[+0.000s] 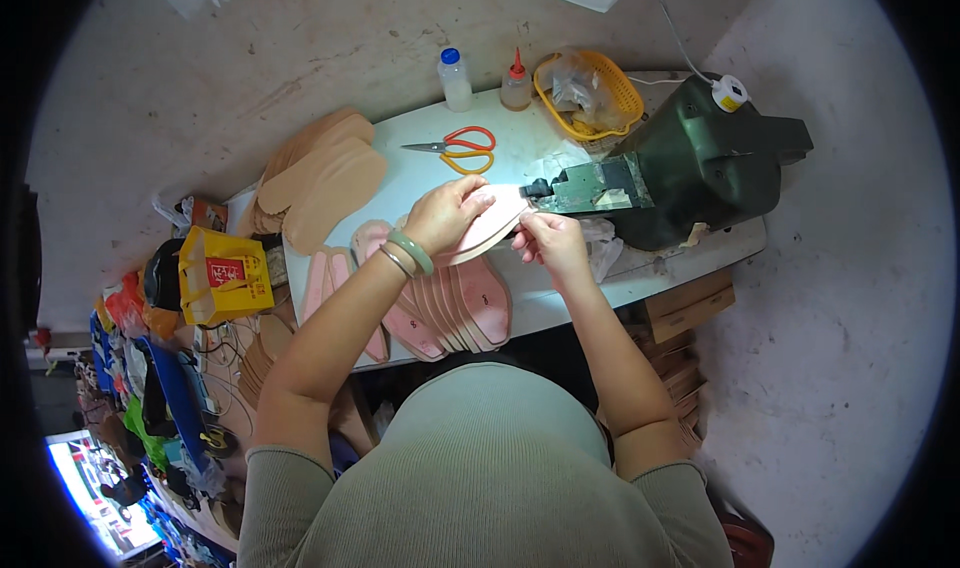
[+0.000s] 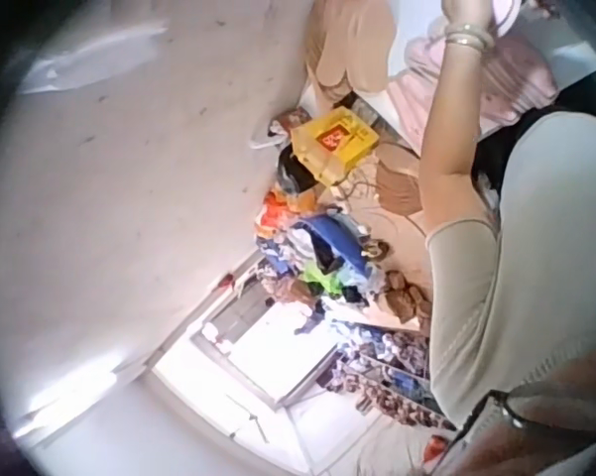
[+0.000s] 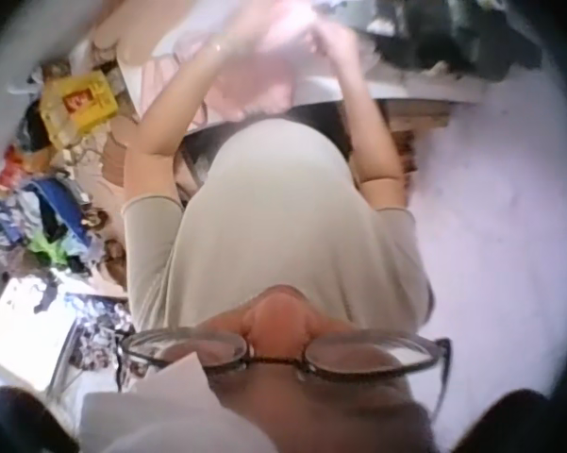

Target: Inspecting and stacking shoe insoles at a workbench, followed by cutting shoe straps using scissors.

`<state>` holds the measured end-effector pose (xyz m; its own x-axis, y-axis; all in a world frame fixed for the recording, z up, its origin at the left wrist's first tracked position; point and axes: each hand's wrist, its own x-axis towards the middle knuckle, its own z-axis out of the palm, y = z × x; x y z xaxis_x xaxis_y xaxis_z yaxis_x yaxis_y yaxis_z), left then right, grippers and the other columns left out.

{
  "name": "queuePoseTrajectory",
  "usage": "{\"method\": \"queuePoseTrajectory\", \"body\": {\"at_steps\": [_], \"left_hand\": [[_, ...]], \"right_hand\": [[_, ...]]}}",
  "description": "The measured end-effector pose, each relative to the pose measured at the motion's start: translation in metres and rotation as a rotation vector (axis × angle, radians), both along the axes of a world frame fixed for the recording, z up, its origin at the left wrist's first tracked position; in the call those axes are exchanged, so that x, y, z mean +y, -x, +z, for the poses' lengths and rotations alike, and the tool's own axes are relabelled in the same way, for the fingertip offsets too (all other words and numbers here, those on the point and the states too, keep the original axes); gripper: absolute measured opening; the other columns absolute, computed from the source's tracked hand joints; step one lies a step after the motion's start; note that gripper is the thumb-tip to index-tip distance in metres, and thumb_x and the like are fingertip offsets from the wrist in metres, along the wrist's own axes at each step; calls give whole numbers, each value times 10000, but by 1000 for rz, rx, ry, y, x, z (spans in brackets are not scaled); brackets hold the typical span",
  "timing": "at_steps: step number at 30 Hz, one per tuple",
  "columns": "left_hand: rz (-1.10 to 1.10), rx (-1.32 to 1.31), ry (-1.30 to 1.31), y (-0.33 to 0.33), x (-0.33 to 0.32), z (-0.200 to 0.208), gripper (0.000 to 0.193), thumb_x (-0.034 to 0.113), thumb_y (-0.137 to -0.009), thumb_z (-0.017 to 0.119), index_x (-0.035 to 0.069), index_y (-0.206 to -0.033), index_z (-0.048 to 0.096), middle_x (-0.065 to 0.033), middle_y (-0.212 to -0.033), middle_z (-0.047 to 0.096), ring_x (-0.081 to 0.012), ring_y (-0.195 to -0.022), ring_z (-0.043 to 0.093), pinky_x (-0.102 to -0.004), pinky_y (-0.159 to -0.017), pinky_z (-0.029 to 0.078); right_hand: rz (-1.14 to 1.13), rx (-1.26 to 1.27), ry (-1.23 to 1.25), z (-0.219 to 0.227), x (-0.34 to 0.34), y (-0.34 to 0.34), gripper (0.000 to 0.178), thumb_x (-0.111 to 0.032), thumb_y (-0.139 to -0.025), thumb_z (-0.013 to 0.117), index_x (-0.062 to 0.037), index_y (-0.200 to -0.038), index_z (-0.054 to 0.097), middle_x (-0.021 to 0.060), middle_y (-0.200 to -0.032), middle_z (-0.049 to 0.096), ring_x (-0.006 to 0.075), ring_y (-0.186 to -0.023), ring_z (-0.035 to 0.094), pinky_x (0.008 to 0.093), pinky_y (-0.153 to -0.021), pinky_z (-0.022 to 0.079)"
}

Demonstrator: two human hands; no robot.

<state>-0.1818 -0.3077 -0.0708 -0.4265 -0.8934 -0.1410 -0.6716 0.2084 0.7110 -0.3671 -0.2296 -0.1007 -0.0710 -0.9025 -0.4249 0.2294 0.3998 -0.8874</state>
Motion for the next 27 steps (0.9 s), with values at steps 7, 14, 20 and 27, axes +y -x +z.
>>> {"method": "queuePoseTrajectory", "body": {"at_steps": [7,14,20,27], "left_hand": [[158,105,-72,14,31,-14,384,371,-900,567,117,-1188,573,-173,-930,681,-341,-865,662,-396,-755,503],[221,15,21,34,42,-13,449,411,-896,564,71,-1188,545,-213,-878,672,-384,-834,652,-446,-734,501],[336,154,106,33,20,-27,460,403,-850,641,18,-1091,567,-201,-864,679,-349,-816,666,-410,-724,511],[602,351,71,40,-1,-42,405,351,-866,626,18,-1081,544,-207,-929,673,-367,-869,650,-434,-768,495]], "right_hand": [[83,-27,125,-21,44,-8,292,-250,-944,543,-4,-852,670,41,-758,663,95,-629,597,229,-593,453],[34,-127,33,-37,109,-26,381,-344,-984,508,17,-1005,629,11,-934,634,81,-802,575,245,-754,467],[45,451,212,-25,75,-8,368,-311,-978,517,27,-903,642,25,-709,619,84,-669,567,290,-610,475],[97,530,242,-10,43,12,324,-285,-945,557,16,-879,657,59,-710,648,173,-659,636,318,-575,475]]}}
